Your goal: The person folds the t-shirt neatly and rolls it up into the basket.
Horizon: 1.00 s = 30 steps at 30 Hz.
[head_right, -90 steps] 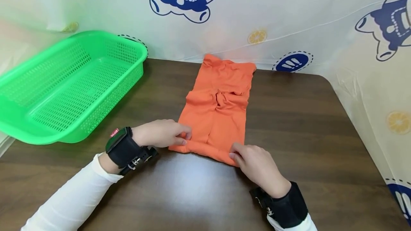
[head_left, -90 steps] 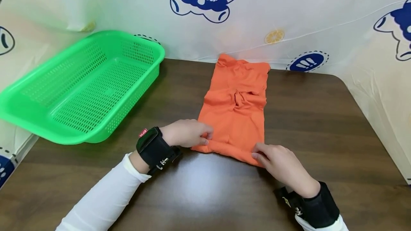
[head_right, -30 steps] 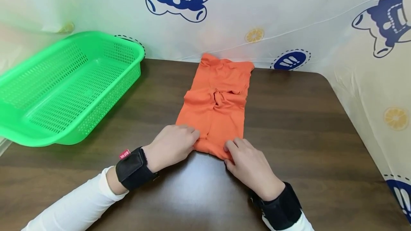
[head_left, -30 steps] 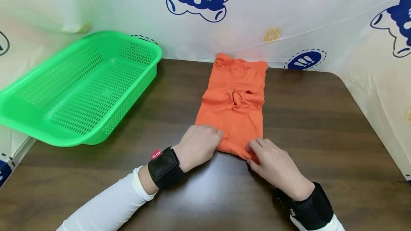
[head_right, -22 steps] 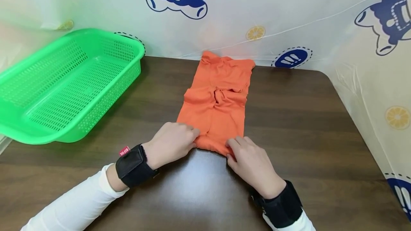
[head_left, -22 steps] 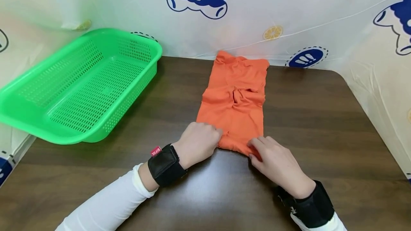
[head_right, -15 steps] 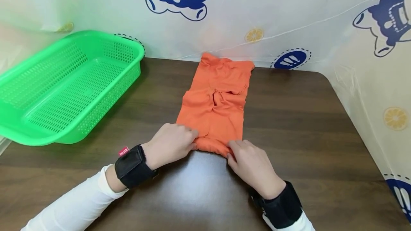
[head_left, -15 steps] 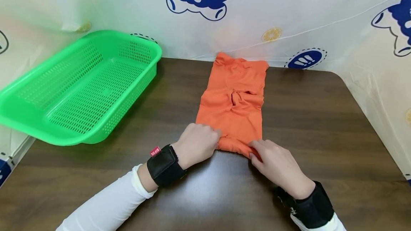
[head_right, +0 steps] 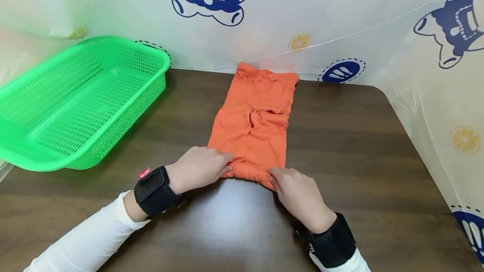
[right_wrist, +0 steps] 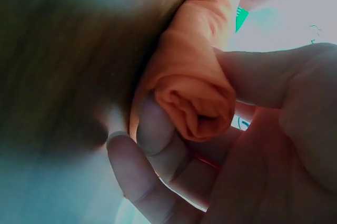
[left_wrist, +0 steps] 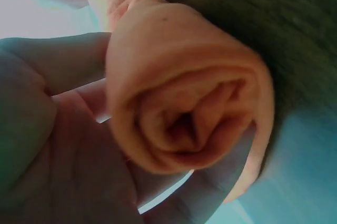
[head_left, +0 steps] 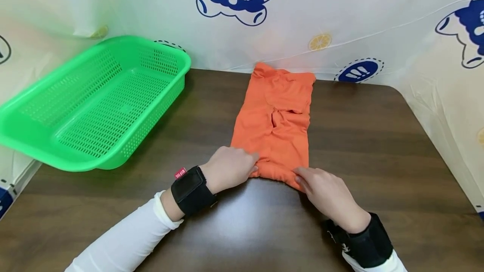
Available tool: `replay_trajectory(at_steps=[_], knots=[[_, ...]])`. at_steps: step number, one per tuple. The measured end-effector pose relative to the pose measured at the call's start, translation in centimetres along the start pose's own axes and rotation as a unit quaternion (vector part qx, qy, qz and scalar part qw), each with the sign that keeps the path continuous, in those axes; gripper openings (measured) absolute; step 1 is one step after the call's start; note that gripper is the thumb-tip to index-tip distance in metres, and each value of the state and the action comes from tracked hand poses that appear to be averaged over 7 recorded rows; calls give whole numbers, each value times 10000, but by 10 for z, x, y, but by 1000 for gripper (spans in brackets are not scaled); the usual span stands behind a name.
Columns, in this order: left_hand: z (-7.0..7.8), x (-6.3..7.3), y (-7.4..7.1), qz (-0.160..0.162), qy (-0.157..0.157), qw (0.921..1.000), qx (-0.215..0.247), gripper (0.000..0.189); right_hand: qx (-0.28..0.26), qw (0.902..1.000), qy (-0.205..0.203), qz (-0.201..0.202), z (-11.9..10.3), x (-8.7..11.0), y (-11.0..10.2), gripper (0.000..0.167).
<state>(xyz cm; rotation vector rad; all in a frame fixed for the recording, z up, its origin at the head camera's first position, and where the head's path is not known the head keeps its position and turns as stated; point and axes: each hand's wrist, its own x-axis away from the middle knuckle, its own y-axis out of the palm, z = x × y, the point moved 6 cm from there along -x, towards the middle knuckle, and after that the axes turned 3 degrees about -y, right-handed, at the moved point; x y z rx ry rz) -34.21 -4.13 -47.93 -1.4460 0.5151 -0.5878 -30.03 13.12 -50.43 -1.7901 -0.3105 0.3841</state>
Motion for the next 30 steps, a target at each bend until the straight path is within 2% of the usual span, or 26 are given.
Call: replay_trajectory(at_steps=[5, 10, 16, 18, 21, 24, 27, 30], knots=[[-6, -1, 7, -583, 82, 9978, 314, 17, -282, 9990, 56, -342, 1, 1, 2, 10], [-12, -5, 10, -1012, 107, 9938, 460, 16, -541, 9962, 151, -666, 3, 1, 2, 9], [-18, -6, 13, -1507, 100, 9850, 835, 16, -788, 9916, 193, -1004, 7, 0, 5, 7], [-20, -6, 12, -1554, 41, 9836, 913, 13, -844, 9905, 190, -1066, 8, -1, 6, 6], [-21, -6, 11, -1466, -39, 9845, 963, 11, -837, 9897, 219, -1140, 8, -1, 7, 8], [-19, -6, 8, -1088, 65, 9903, 861, 13, -721, 9907, 387, -1083, 11, -1, 7, 12], [-12, -5, 3, -545, 336, 9962, 595, 16, -532, 9940, 544, -791, 14, -1, 4, 17], [-4, -3, -2, -97, 605, 9976, 333, 19, -282, 9987, 354, -247, 14, -1, -2, 23]])
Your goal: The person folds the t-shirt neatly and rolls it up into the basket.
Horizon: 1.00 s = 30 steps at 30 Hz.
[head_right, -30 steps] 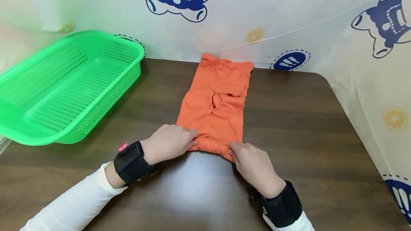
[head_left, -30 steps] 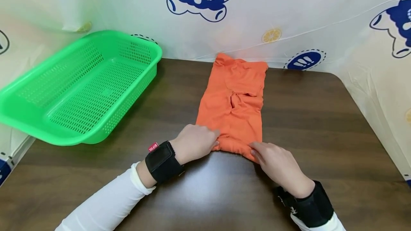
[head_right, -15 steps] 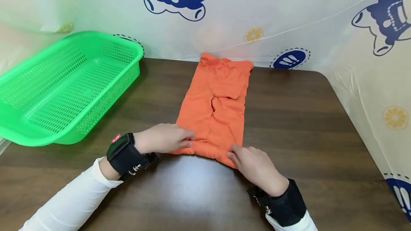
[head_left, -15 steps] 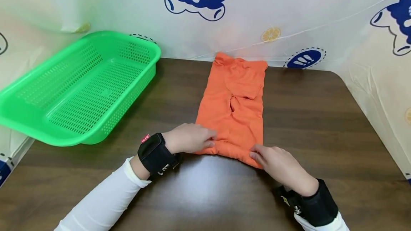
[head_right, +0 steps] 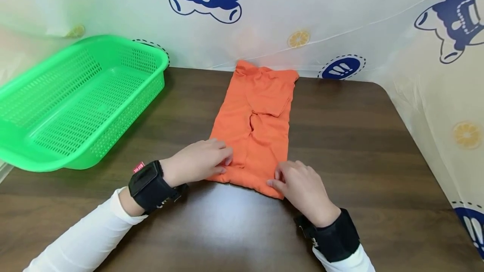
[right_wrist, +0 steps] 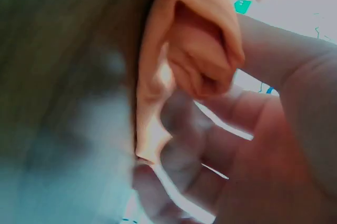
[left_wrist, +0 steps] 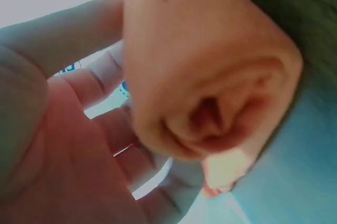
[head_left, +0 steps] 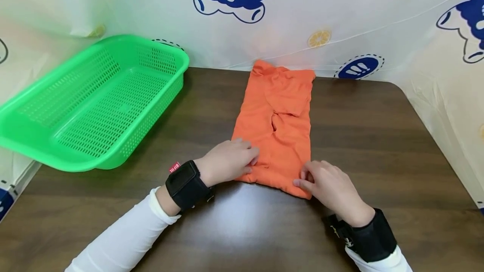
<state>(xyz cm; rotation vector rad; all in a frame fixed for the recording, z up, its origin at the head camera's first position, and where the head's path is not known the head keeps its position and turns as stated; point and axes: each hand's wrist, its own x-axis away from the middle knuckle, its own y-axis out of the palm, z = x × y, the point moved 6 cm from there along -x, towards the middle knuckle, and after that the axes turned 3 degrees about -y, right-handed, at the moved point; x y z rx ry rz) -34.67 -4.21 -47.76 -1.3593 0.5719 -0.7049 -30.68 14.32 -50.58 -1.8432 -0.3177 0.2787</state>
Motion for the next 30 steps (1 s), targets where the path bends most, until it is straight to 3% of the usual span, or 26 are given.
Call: replay_trajectory(at_steps=[5, 9, 15, 22, 25, 30], knots=[[13, 2, -1, 198, 171, 9995, -167, 13, -31, 9916, -999, 826, -15, 3, -5, 22], [19, 2, 2, 93, 74, 9996, -242, 8, -193, 9857, -1392, 935, -24, 5, -4, 20], [20, 5, 7, -279, -114, 9991, -296, 9, 19, 9903, -1230, 649, -25, 3, 0, 11], [22, 5, 9, -483, -59, 9979, -420, 29, 446, 9897, -1309, 370, -26, 5, 4, 39], [23, 4, 11, -373, -32, 9978, -541, 32, 578, 9890, -1312, 372, -27, 5, 4, 43], [23, 3, 11, -73, -44, 9979, -650, 19, 584, 9891, -1295, 399, -29, 4, 4, 44]])
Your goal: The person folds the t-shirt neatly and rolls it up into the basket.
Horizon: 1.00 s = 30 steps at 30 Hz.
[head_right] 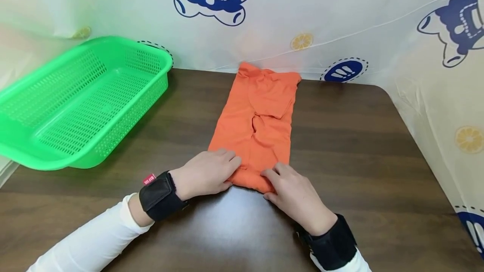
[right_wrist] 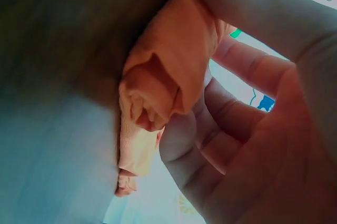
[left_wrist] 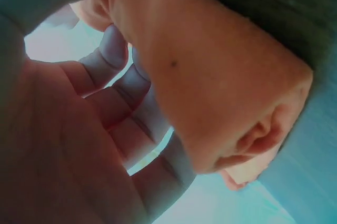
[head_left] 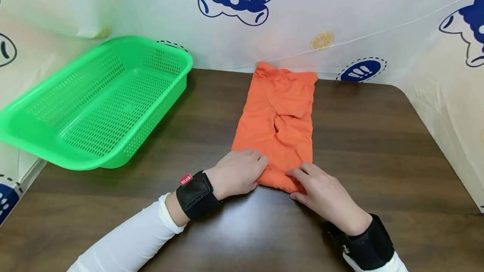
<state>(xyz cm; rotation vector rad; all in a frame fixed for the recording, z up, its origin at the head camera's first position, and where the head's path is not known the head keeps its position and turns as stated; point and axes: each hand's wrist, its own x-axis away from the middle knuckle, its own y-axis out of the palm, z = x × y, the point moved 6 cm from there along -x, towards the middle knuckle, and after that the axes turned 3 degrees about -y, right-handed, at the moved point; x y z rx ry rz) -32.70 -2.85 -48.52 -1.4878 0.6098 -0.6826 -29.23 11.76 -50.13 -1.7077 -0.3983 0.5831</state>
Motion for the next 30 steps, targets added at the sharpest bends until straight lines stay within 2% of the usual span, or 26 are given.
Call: replay_trajectory(at_steps=[6, 13, 18, 26, 30], knots=[[0, 1, -3, 195, -68, 9998, -56, 13, -61, 9999, -5, 118, 1, 0, -3, 41], [3, 3, -2, 187, -176, 9995, -177, 15, -124, 9999, -17, 94, 1, 0, -3, 45], [4, 1, -4, 524, -210, 9977, -363, 11, -45, 9998, -26, 211, 2, 0, -5, 43], [5, 2, -7, 1043, -301, 9921, -636, 4, 61, 9995, 94, 305, 4, 0, -5, 29], [2, 2, -9, 964, -476, 9920, -658, 5, 87, 9995, 105, 293, 5, 0, -5, 27]])
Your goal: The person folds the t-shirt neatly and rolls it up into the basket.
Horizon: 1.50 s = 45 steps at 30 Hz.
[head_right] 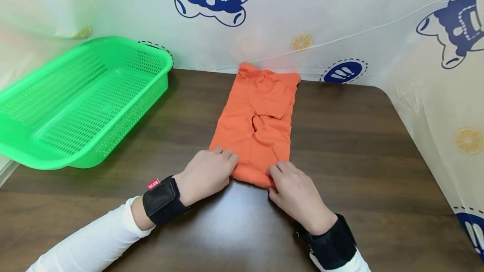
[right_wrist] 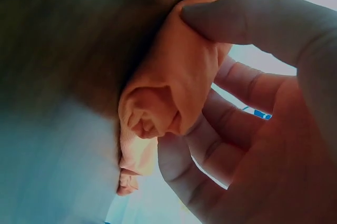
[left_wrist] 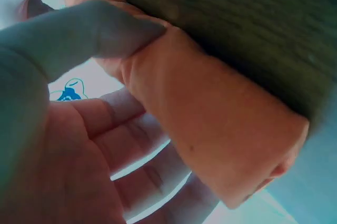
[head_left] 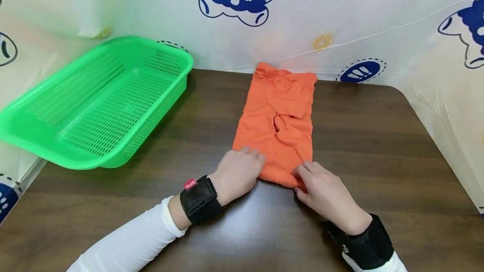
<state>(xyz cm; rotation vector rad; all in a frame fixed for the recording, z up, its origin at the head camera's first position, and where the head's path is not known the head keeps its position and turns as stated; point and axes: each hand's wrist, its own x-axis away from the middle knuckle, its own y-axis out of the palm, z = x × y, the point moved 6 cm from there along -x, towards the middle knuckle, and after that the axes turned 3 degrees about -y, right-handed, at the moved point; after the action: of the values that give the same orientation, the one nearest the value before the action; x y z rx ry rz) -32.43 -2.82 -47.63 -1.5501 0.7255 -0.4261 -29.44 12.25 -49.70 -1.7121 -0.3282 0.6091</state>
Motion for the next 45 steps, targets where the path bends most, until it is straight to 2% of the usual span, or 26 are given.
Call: replay_trajectory(at_steps=[8, 17, 20, 23, 27, 32, 36, 39, 41, 45], knots=[[-11, -2, -2, -273, -142, 9992, 239, 11, 97, 9995, -15, 292, 2, -1, -4, 24], [-25, -3, -4, -627, -231, 9946, 788, 14, -254, 9988, 394, 137, 10, 0, -4, 24], [-32, -3, -2, -936, -351, 9896, 1036, 19, -525, 9970, 557, -108, 14, 1, -2, 21], [-40, -4, 3, -1358, -445, 9801, 1377, 28, -852, 9934, 686, -332, 19, 1, 1, 16], [-47, -4, 4, -1828, -295, 9667, 1765, 37, -1252, 9874, 764, -601, 23, 0, 4, 16], [-49, -2, 5, -2350, -99, 9498, 2062, 34, -1516, 9788, 867, -1070, 23, 0, 9, 20], [-53, -2, 8, -2598, -277, 9439, 2022, 21, -1598, 9753, 971, -1173, 24, 1, 10, 22], [-56, -1, 11, -2738, -558, 9400, 1959, 9, -1637, 9737, 1003, -1225, 23, 1, 10, 21], [-57, -1, 13, -2774, -691, 9381, 1957, 4, -1518, 9771, 926, -1169, 22, 1, 10, 18], [-60, -2, 14, -2655, -795, 9453, 1720, 13, -1165, 9850, 857, -942, 21, 2, 8, 9]])
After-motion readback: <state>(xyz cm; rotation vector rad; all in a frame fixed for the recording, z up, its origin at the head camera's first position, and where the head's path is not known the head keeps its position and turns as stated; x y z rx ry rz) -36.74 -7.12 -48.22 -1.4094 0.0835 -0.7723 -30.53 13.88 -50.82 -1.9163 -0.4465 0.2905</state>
